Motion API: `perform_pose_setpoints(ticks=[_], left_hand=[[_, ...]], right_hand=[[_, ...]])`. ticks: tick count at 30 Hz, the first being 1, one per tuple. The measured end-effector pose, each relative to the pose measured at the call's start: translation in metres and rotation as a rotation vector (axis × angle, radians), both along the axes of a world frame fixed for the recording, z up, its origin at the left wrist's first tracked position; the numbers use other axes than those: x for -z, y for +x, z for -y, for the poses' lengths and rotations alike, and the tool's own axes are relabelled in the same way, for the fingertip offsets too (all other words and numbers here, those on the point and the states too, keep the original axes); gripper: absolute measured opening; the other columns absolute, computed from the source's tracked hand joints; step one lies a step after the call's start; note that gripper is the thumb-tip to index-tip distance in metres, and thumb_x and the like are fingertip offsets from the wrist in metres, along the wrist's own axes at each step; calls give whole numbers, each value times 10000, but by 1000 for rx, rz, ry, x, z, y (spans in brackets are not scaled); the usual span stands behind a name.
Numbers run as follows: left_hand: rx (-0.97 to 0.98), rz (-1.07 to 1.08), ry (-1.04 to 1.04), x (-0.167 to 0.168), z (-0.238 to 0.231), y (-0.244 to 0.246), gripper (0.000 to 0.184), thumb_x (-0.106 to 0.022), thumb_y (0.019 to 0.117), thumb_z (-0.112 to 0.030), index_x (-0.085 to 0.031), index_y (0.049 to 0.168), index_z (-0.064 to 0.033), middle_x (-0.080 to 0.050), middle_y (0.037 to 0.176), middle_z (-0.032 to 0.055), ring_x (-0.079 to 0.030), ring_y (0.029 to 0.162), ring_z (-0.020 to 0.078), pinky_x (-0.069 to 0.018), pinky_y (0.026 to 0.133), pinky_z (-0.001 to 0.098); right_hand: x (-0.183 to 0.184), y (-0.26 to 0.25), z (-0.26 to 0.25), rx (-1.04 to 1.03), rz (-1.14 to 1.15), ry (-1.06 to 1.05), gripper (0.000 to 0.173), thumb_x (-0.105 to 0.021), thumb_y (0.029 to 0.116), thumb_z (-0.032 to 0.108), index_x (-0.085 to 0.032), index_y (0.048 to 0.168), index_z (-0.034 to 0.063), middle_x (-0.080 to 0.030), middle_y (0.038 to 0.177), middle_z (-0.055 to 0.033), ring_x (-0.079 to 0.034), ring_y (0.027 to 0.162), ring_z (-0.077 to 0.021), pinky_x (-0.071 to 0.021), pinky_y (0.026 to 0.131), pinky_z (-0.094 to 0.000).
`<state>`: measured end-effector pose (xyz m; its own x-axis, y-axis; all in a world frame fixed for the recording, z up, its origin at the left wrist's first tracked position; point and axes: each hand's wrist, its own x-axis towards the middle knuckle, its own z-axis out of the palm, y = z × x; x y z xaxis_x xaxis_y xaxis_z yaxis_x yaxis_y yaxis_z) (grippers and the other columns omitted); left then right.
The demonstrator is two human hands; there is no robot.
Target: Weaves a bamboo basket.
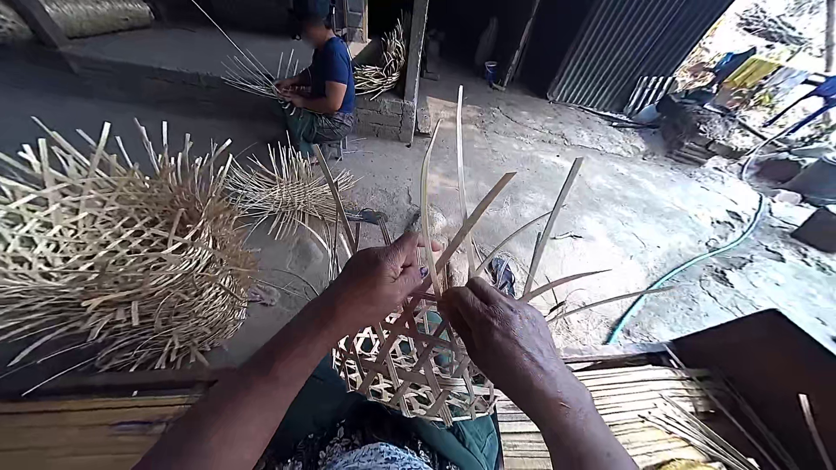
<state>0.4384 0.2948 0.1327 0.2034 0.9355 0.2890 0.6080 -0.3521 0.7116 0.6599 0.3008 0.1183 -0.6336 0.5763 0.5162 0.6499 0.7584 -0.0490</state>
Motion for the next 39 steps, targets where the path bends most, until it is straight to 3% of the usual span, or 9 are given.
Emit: perform_pose_setpoints(ticks=[2, 4, 8, 15, 21, 27, 31, 34, 39], left_hand=[[-36, 25, -54, 0, 1, 4, 360, -682, 986, -286, -680, 1340, -220, -608, 707, -61, -543, 626, 54, -489, 654, 299], [-28, 86, -105, 3, 2, 4, 183, -690, 983, -276, -749, 1127, -179, -688, 780, -64, -622, 689, 20, -540, 704, 273], [41, 162, 54, 19, 7, 3, 182, -536, 1016, -226, -658, 963, -102, -611, 719, -60, -560, 628, 12, -475, 603, 222], [6, -164, 718, 26, 20, 25, 247, -590, 1033, -237, -636, 1212, -73, -711, 915, 74, -644, 736, 160, -536, 638, 283], [-70, -470, 628, 23, 12, 8, 421, -642, 981, -223, -646, 1399, -166, -679, 813, 76, -623, 752, 283, -522, 627, 396], [-80, -237, 613, 29, 23, 2, 377, -714, 935, -283, -637, 1254, -98, -700, 933, 55, -602, 739, 149, -500, 638, 261], [-13, -199, 565, 33, 23, 1, 152, -685, 961, -248, -722, 996, -106, -712, 898, 5, -597, 816, 116, -479, 723, 243], [53, -203, 554, 33, 23, -2, 135, -649, 990, -228, -732, 975, -121, -715, 892, -10, -611, 866, 116, -490, 781, 250], [122, -198, 527, 31, 19, -5, 116, -673, 971, -226, -725, 992, -125, -709, 914, -30, -598, 874, 91, -482, 788, 243]], right_hand=[[3, -2, 0, -26, -37, -10, 323, -515, 1040, 324, -701, 893, 104, -598, 736, -60, -619, 575, -222, -474, 450, -366], [4, -3, -1, -23, -76, -72, 327, -524, 1030, 321, -693, 852, 105, -622, 735, -56, -625, 566, -210, -478, 450, -379], [-3, 2, -2, 49, -95, -274, 346, -529, 1021, 352, -693, 829, 115, -649, 745, -39, -640, 608, -199, -495, 509, -427], [3, -4, 0, 33, -206, -277, 266, -612, 944, 293, -684, 767, 108, -655, 722, -38, -641, 607, -191, -500, 518, -424], [26, 13, 10, -53, -549, -152, 182, -622, 977, 117, -792, 1037, 91, -713, 940, -38, -669, 808, -23, -569, 724, -154], [38, 4, 9, -24, -557, -80, 317, -686, 960, 246, -750, 1198, 47, -688, 853, -71, -602, 694, -94, -518, 628, -236], [32, -4, 13, 37, -356, -142, 275, -699, 908, 379, -796, 1010, 143, -672, 811, -44, -638, 667, -162, -536, 583, -346], [31, -6, 14, 10, -369, -266, 202, -723, 893, 366, -788, 942, 181, -680, 814, 3, -640, 660, -108, -542, 573, -321], [27, -4, 9, -44, -515, -579, 289, -761, 886, 296, -751, 1146, 169, -687, 850, 62, -604, 668, -21, -533, 616, -229]])
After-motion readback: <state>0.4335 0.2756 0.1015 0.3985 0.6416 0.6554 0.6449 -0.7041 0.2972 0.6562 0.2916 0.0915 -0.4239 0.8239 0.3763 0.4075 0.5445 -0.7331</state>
